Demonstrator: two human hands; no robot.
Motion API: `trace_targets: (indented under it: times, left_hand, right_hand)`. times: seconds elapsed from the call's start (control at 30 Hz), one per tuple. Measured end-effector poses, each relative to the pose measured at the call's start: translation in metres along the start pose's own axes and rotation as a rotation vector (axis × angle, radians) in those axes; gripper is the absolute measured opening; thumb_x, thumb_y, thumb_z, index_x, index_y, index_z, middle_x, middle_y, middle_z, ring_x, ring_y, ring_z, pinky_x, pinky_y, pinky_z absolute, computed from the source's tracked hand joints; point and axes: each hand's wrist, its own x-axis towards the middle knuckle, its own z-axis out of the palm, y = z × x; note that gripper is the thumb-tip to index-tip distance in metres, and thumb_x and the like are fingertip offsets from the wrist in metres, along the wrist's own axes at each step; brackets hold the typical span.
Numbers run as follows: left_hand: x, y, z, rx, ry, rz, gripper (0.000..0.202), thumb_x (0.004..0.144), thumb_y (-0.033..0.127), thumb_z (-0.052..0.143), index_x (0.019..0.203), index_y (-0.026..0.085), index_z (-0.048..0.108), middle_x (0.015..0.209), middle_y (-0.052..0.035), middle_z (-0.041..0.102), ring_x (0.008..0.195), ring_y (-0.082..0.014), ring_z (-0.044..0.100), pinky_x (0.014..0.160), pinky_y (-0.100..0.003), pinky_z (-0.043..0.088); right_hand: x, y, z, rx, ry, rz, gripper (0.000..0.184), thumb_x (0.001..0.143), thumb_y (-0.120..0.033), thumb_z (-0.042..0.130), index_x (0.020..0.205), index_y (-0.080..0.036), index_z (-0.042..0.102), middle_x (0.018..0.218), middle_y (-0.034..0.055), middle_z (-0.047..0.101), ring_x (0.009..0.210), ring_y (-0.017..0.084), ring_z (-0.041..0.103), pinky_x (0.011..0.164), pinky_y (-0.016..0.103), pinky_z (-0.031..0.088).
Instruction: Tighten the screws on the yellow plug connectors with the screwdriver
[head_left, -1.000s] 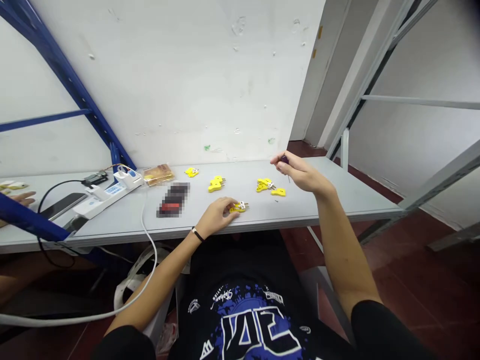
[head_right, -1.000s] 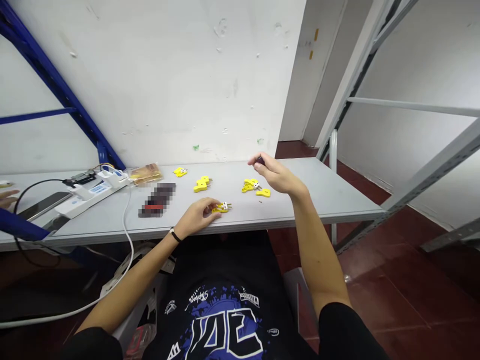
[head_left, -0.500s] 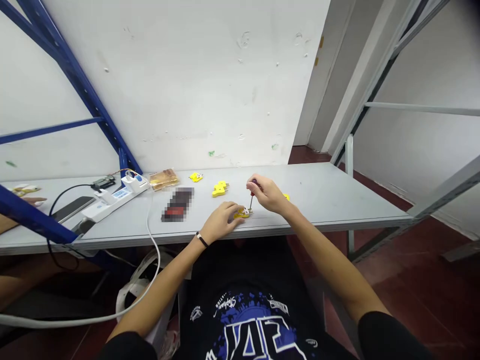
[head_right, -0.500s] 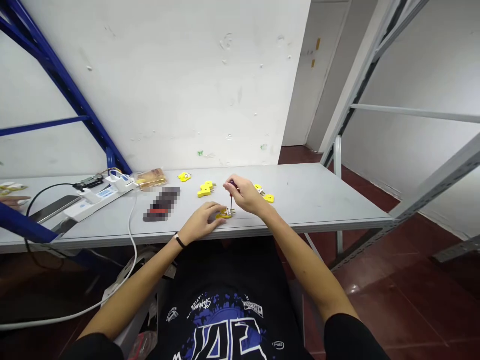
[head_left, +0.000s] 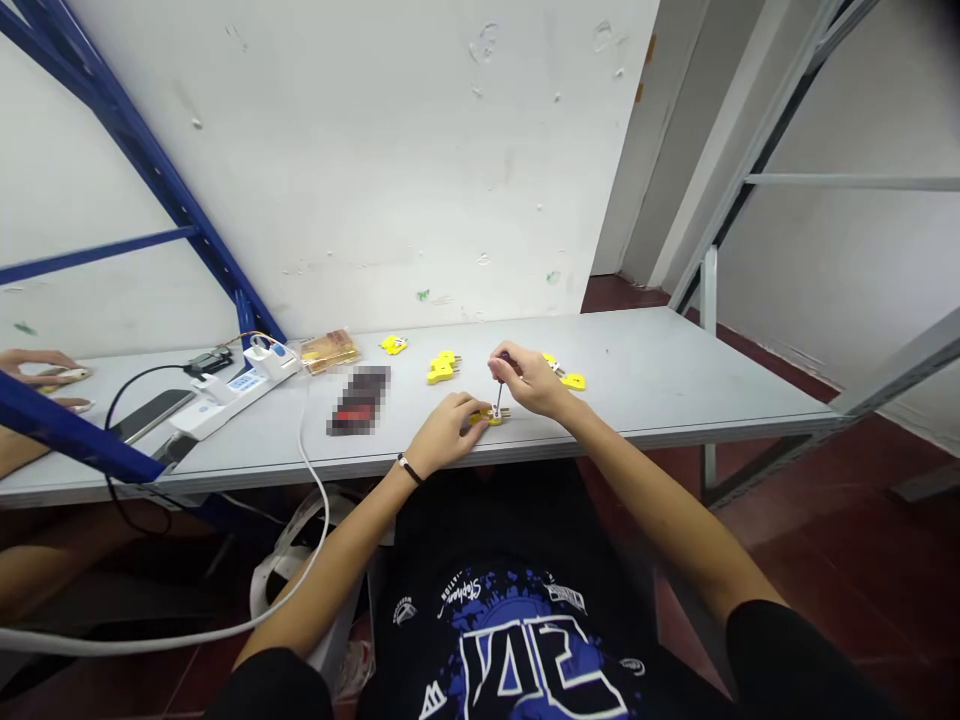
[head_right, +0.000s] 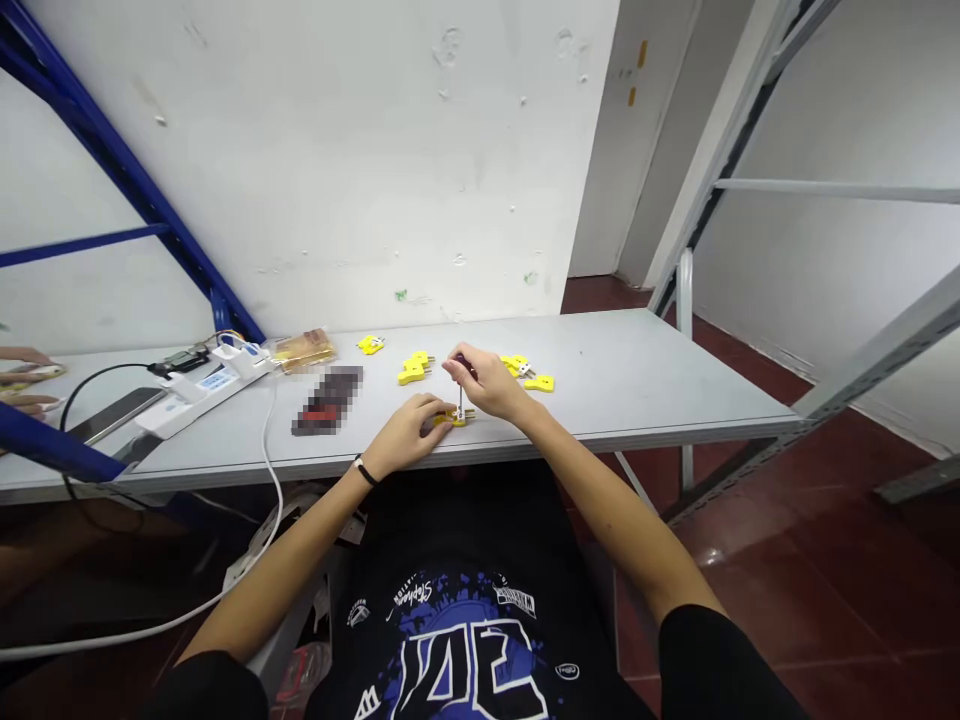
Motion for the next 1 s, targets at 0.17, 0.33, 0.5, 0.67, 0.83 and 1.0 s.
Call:
trace_targets:
  times: [0.17,0.33,0.5,0.67,0.83,1.0]
  left_hand:
    - [0.0,0.001,-0.001,-0.009,0.0,-0.005,0.023,0.095,0.024,0.061,0.117,0.02,0.068,0.108,-0.0077,0.067,0.106,-0.0246,0.061,0.099,-0.041,0.05]
    - [0.0,0.001,-0.001,-0.012,-0.003,-0.004,0.023,0.095,0.024,0.061,0.117,0.019,0.068,0.108,-0.0081,0.067,0.106,-0.0245,0.061,0.099,-0.041,0.05]
    - [-0.001,0.0,0.0,0.0,-0.005,-0.006,0.023,0.095,0.025,0.062,0.117,0.02,0.068,0.107,-0.0079,0.067,0.105,-0.0246,0.061,0.098,-0.041,0.05]
    - [-0.001,-0.001,0.0,0.016,-0.002,0.003,0.022,0.095,0.026,0.061,0.116,0.021,0.068,0.105,-0.0075,0.067,0.103,-0.0246,0.061,0.097,-0.041,0.051]
    - [0.0,-0.002,0.001,0.027,0.001,0.014,0.021,0.095,0.025,0.062,0.114,0.019,0.068,0.104,-0.0077,0.067,0.102,-0.0246,0.061,0.096,-0.041,0.05]
    - [0.0,-0.002,0.003,0.059,0.012,0.025,0.018,0.096,0.026,0.06,0.11,0.02,0.07,0.104,-0.0074,0.068,0.101,-0.0247,0.061,0.095,-0.041,0.051]
  right_hand:
    - [0.0,-0.001,0.001,-0.002,-0.006,0.013,0.034,0.103,-0.052,0.046,0.09,-0.022,0.055,0.075,0.0007,0.06,0.067,0.015,0.056,0.062,0.028,0.044]
    - [0.0,-0.001,0.003,-0.021,0.012,0.007,0.035,0.102,-0.053,0.048,0.089,-0.022,0.056,0.073,0.0001,0.06,0.065,0.014,0.055,0.061,0.028,0.042]
    - [0.0,-0.004,0.007,-0.054,0.07,-0.02,0.037,0.1,-0.053,0.052,0.082,-0.021,0.056,0.065,-0.0025,0.055,0.056,0.012,0.047,0.058,0.027,0.039]
    - [0.0,-0.004,0.014,-0.095,0.17,-0.068,0.041,0.096,-0.055,0.06,0.074,-0.021,0.053,0.062,-0.0033,0.05,0.054,0.011,0.043,0.056,0.027,0.037]
    - [0.0,-0.009,0.022,-0.162,0.306,-0.144,0.045,0.094,-0.053,0.063,0.066,-0.021,0.049,0.057,-0.0037,0.047,0.051,0.01,0.04,0.053,0.027,0.035]
    - [0.0,-0.011,0.031,-0.215,0.404,-0.201,0.047,0.095,-0.052,0.063,0.062,-0.021,0.047,0.055,-0.0032,0.046,0.049,0.01,0.039,0.052,0.027,0.034]
